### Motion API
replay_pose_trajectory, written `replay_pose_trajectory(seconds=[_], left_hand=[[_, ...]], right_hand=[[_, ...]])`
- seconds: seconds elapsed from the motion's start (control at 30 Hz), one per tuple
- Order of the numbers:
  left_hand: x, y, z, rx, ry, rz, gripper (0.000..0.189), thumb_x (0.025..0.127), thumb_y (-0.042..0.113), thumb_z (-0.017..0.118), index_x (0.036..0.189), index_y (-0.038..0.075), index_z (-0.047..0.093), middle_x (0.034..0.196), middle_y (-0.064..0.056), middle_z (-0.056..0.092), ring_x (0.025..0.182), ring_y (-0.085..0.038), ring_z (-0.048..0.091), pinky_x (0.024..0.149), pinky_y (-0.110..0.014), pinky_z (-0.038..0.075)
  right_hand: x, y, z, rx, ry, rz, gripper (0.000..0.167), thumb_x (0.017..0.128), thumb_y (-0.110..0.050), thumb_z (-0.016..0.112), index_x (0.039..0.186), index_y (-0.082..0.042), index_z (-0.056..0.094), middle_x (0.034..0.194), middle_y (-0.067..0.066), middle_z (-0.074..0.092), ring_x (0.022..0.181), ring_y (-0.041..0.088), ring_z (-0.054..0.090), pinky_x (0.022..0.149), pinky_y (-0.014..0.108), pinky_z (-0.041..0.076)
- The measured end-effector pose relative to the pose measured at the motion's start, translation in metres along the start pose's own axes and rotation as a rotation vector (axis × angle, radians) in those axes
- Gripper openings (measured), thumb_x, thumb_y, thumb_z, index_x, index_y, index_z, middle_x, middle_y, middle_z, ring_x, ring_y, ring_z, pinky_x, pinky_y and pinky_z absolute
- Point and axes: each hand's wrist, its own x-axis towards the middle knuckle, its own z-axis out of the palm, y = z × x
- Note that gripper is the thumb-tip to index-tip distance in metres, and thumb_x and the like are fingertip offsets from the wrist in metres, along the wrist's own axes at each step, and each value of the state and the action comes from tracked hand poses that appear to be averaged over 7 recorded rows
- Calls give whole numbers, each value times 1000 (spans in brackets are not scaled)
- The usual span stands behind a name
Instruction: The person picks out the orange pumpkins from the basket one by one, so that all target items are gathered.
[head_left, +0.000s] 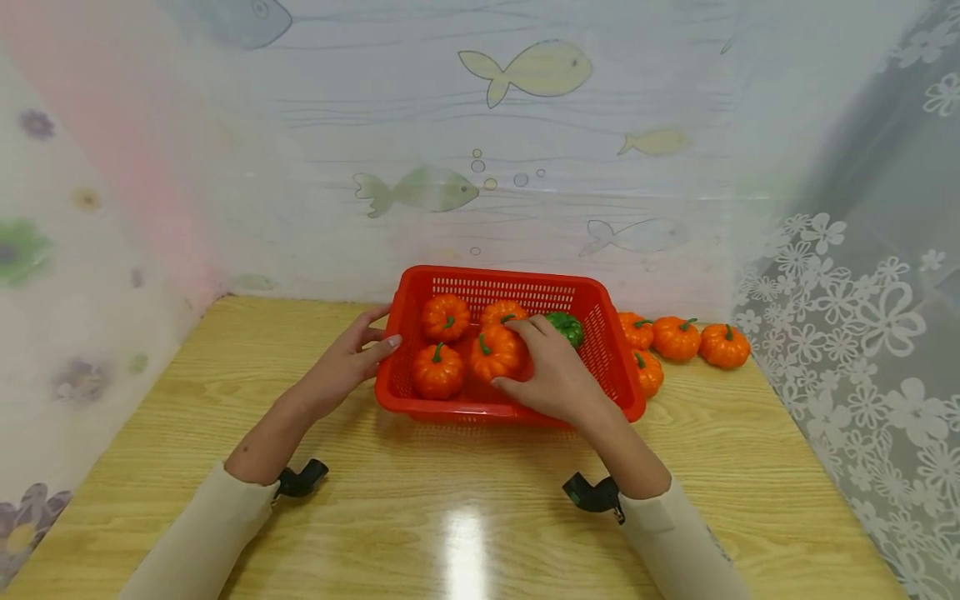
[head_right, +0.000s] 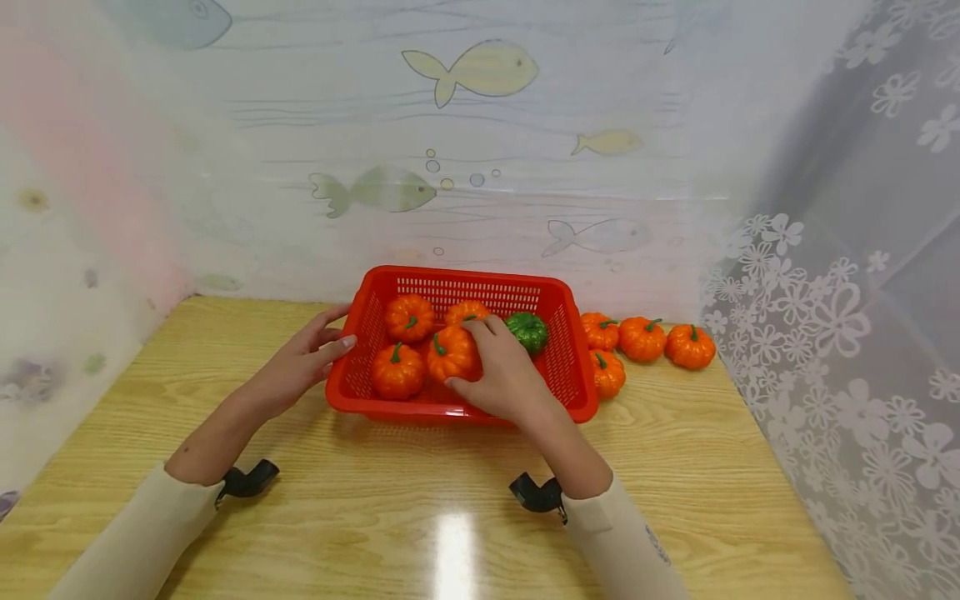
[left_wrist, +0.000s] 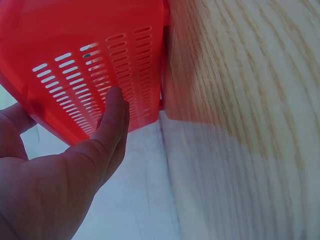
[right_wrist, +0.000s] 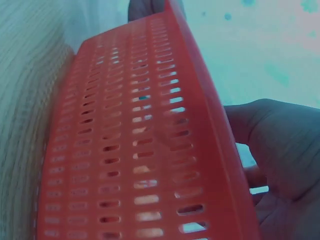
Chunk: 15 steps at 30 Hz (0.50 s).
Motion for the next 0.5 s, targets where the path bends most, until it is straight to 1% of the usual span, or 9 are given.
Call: replay_pose_trajectory(seconds=[0.2, 0.33, 0.5], left_hand=[[-12, 10, 7, 7, 18, -8, 72, 108, 38, 62, 168, 24, 25, 152, -20, 47, 138, -40, 54, 107, -53, 54], [-20, 16, 11, 9, 29, -6, 71, 108, 38, 62, 168, 24, 26, 151, -21, 48, 137, -40, 55, 105, -50, 56], [-30, 23, 17, 16, 41, -12, 71, 108, 37, 62, 168, 24, 26, 152, -22, 47, 137, -40, 55, 104, -48, 57]], right_hand=[[-18, 1, -14, 41, 41, -46, 76, 88, -35, 88, 151, -8, 54, 142, 9, 59, 130, 30, 58, 112, 50, 50], [-30, 4, -24, 74, 76, -63, 73, 87, -33, 89, 148, -8, 56, 143, 9, 60, 132, 31, 57, 112, 52, 50], [-45, 11, -35, 115, 92, -71, 73, 85, -32, 91, 146, -9, 57, 142, 6, 61, 129, 27, 59, 109, 48, 52]])
